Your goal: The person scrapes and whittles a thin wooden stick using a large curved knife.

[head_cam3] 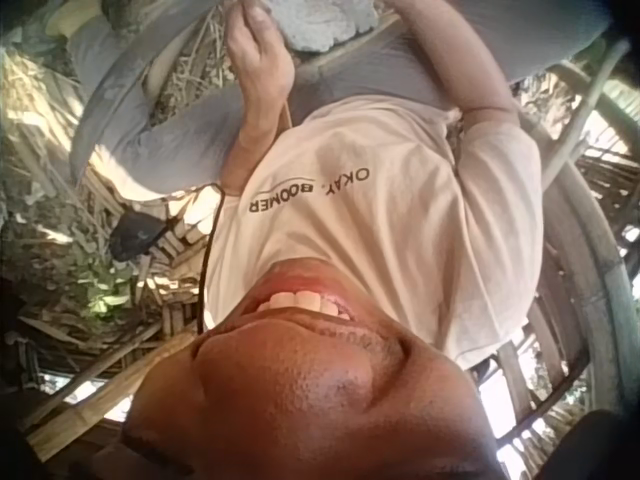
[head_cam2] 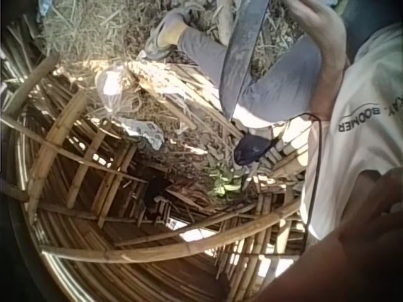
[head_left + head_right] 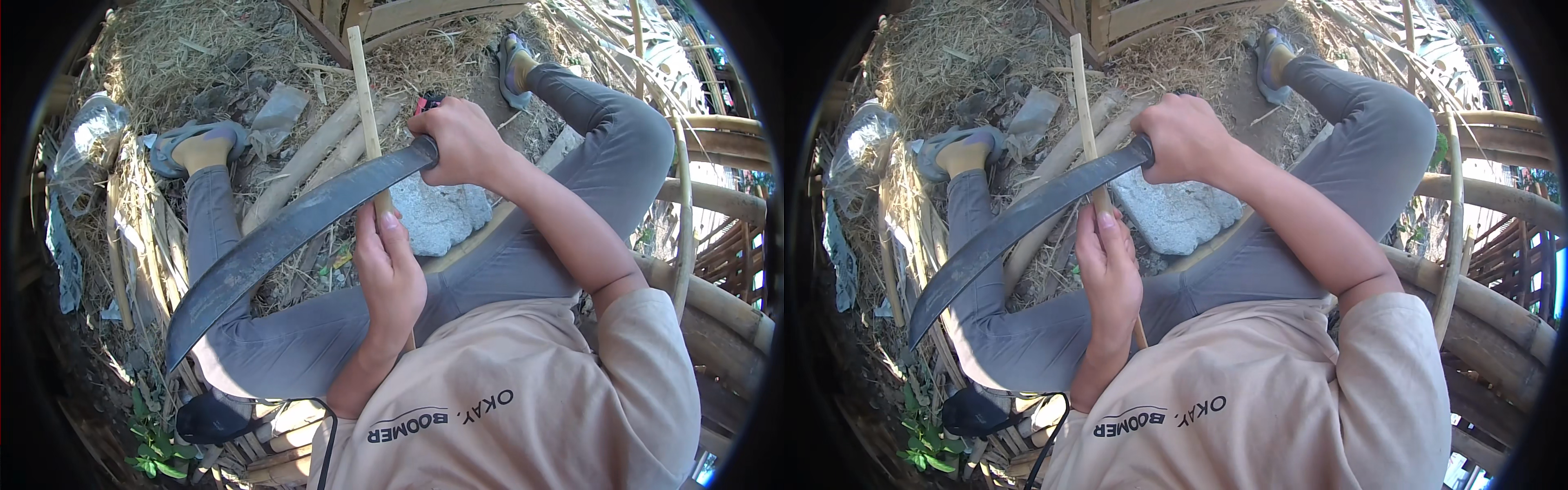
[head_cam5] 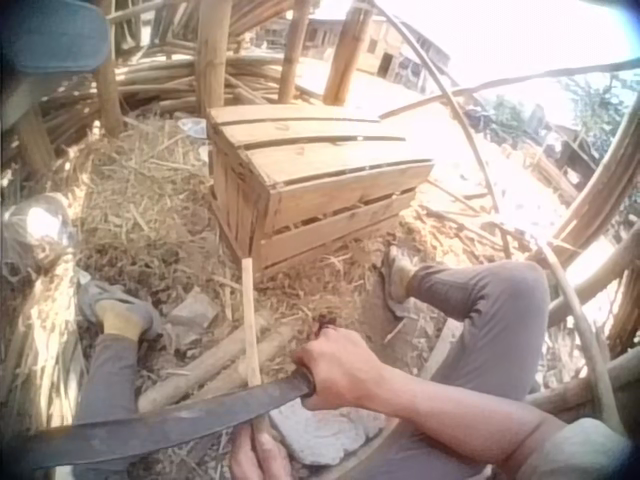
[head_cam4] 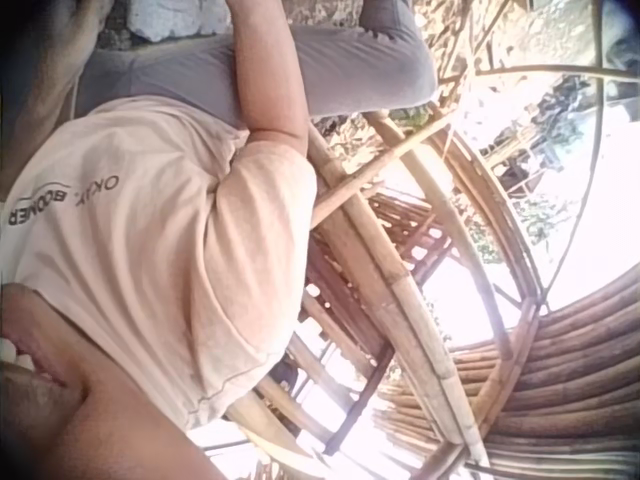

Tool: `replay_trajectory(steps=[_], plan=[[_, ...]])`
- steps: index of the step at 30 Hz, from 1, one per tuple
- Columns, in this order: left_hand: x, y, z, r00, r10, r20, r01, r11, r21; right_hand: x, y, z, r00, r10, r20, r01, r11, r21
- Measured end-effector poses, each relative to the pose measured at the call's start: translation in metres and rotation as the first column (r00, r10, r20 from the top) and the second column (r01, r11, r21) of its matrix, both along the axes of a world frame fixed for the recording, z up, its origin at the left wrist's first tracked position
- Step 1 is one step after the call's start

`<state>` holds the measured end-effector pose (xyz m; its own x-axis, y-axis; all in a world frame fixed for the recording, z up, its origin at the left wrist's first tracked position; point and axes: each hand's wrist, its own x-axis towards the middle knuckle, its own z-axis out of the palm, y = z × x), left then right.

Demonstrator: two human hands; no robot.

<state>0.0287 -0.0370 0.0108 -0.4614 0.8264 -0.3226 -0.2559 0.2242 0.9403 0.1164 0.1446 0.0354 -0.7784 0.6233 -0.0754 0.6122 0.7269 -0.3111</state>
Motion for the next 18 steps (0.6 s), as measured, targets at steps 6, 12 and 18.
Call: replay_trajectory(steps=[6,12,18], plan=[[-0.001,0.000,0.002,1.000,-0.006,0.025,0.005,1.000,0.025,0.002,0.002,-0.002,0.996,0.022,-0.083,-0.020,0.999,0.028],[0.001,-0.005,0.013,0.994,-0.018,0.110,0.012,0.998,0.054,0.016,0.038,-0.002,0.966,-0.145,-0.214,0.192,0.958,0.215],[0.008,-0.007,0.006,0.995,-0.060,0.074,0.050,0.990,0.133,0.024,0.057,0.012,0.926,-0.277,-0.257,0.323,0.933,0.157]])
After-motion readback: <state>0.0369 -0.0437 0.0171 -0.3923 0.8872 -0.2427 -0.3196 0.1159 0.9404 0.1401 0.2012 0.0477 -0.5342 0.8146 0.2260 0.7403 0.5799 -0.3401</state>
